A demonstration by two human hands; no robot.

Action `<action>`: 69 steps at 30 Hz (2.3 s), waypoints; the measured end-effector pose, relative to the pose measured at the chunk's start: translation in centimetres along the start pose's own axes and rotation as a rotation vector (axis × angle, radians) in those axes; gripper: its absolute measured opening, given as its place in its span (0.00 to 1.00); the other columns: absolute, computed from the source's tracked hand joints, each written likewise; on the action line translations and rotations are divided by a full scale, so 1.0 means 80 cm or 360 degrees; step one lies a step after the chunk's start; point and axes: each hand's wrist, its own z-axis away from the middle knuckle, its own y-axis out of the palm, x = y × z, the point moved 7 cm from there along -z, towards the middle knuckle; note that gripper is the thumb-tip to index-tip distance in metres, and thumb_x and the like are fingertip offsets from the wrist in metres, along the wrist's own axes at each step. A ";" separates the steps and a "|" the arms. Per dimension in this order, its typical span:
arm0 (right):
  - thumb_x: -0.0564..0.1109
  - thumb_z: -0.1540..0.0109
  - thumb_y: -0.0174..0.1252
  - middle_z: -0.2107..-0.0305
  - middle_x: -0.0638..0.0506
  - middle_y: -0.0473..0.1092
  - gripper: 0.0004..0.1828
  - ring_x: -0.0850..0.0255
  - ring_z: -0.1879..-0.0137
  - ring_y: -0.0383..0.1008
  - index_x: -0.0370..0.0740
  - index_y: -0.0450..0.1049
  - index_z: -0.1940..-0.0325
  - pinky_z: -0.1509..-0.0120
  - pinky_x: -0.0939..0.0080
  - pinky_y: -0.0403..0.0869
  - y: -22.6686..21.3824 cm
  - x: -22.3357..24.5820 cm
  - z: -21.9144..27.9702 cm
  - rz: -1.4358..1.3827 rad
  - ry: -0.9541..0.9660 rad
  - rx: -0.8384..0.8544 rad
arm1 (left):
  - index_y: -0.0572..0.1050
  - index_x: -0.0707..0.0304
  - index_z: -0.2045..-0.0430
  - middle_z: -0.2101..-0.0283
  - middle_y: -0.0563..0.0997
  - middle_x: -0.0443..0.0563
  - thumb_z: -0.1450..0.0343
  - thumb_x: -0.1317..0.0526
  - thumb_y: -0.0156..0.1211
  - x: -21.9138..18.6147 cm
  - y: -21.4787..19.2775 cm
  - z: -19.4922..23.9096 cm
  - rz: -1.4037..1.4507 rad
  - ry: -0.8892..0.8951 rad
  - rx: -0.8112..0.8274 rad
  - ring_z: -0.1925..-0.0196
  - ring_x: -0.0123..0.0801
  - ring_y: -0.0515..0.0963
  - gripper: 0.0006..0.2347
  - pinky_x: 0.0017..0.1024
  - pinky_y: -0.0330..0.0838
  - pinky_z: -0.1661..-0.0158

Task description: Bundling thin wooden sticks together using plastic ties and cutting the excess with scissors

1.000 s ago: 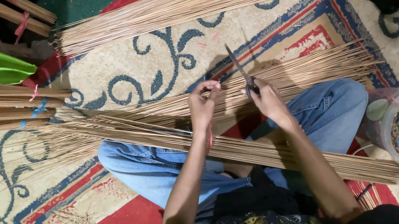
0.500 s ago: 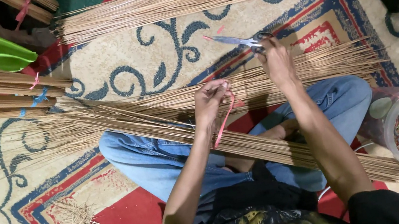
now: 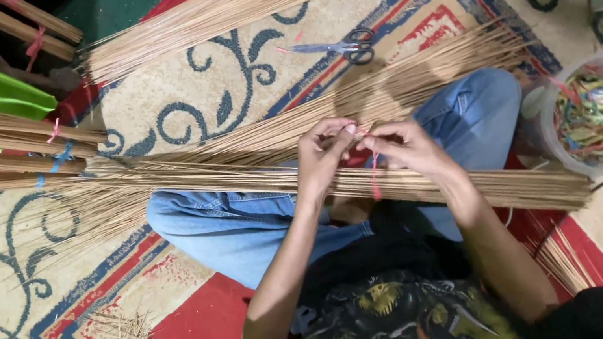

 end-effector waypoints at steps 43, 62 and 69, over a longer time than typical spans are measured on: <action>0.42 0.29 0.46 0.85 0.61 0.57 0.16 0.72 0.81 0.55 0.36 0.77 0.63 0.79 0.73 0.59 -0.035 -0.003 0.217 0.0712 -0.0126 0.0746 | 0.80 0.58 0.77 0.83 0.69 0.43 0.28 0.61 0.60 -0.008 0.037 0.187 -0.1086 0.0250 0.1049 0.76 0.28 0.68 0.07 0.26 0.65 0.68; 0.46 0.28 0.45 0.85 0.60 0.48 0.13 0.71 0.89 0.51 0.39 0.68 0.64 0.88 0.71 0.55 -0.198 -0.179 0.211 -0.0062 -0.0057 -0.0318 | 0.70 0.56 0.42 0.37 0.70 0.64 0.24 0.37 0.44 0.045 0.118 0.139 -0.1949 0.0408 0.0933 0.30 0.62 0.63 0.26 0.69 0.45 0.33; 0.50 0.26 0.44 0.77 0.60 0.54 0.12 0.71 0.80 0.60 0.40 0.63 0.45 0.77 0.68 0.69 -0.190 -0.142 0.229 -0.0453 -0.0127 -0.0557 | 0.52 0.67 0.29 0.31 0.60 0.69 0.38 0.56 0.78 0.086 0.170 0.125 -0.2241 0.0847 0.1209 0.27 0.61 0.55 0.46 0.70 0.48 0.32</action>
